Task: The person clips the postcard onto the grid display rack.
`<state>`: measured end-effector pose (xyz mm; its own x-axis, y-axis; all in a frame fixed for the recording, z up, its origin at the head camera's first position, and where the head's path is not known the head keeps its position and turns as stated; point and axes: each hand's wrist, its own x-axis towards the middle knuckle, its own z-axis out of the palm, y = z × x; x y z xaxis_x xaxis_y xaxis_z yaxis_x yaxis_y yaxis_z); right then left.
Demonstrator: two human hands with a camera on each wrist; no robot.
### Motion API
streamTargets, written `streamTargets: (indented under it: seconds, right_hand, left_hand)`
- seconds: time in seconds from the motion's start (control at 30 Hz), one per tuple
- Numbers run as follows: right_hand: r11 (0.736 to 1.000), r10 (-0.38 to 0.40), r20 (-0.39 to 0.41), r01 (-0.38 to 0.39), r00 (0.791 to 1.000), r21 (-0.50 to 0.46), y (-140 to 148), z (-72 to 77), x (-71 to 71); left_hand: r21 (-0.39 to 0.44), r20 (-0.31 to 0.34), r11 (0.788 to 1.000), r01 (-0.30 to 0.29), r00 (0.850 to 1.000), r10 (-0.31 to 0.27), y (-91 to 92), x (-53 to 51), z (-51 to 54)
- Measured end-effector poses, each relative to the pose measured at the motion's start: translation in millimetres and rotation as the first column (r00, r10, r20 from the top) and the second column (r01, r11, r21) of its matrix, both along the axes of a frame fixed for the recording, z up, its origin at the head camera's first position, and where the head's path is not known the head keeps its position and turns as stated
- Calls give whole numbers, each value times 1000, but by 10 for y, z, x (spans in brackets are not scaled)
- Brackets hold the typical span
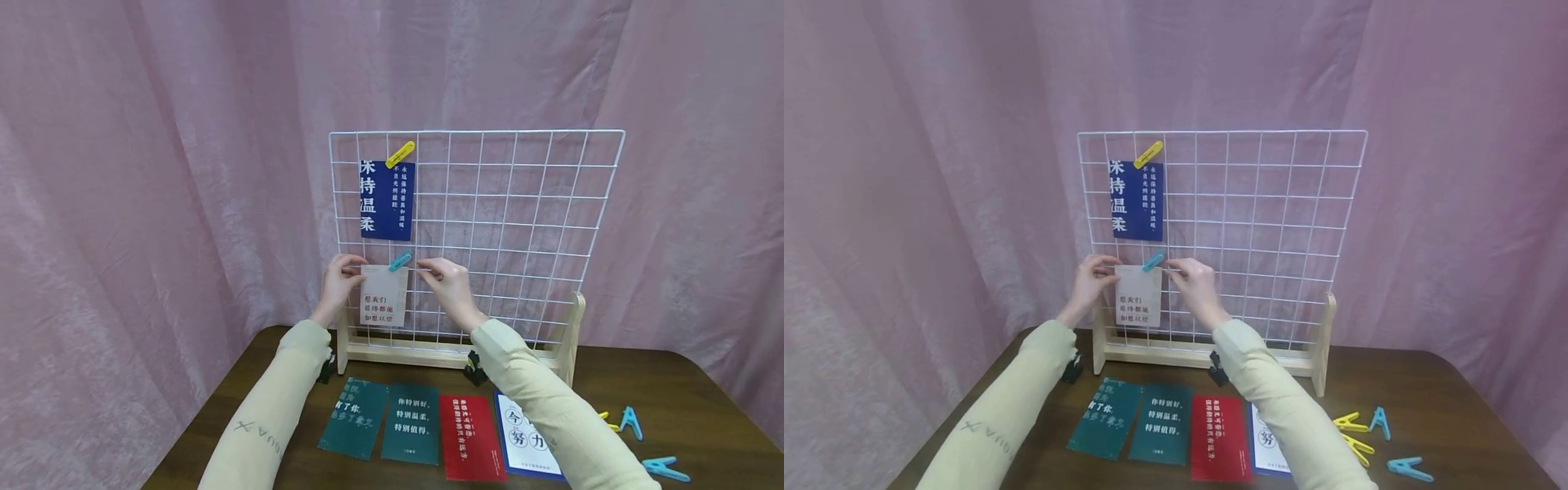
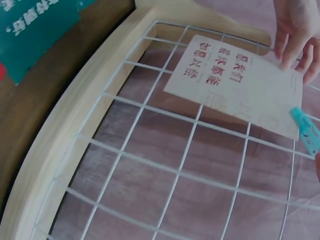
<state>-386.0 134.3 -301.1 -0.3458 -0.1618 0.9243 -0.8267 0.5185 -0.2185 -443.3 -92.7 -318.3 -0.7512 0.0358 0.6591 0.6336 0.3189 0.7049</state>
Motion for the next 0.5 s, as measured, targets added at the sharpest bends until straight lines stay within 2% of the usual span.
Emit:
streamTargets:
  seconds: [0.13,0.33,0.43,0.5]
  right_hand:
    - [999,31,17,-30,999,-10,78,-39,47]
    - [999,20,28,-21,999,26,199,-72,169]
    - [999,2,32,-3,999,46,275,-111,254]
    - [999,3,38,-4,999,48,325,-139,301]
  left_hand:
    - [-25,-48,1000,-16,999,14,-71,18,28]
    - [30,-84,999,36,996,-34,-161,95,86]
    - [18,-95,998,55,994,-53,-205,124,87]
    - [-5,-80,998,70,994,-71,-207,236,141]
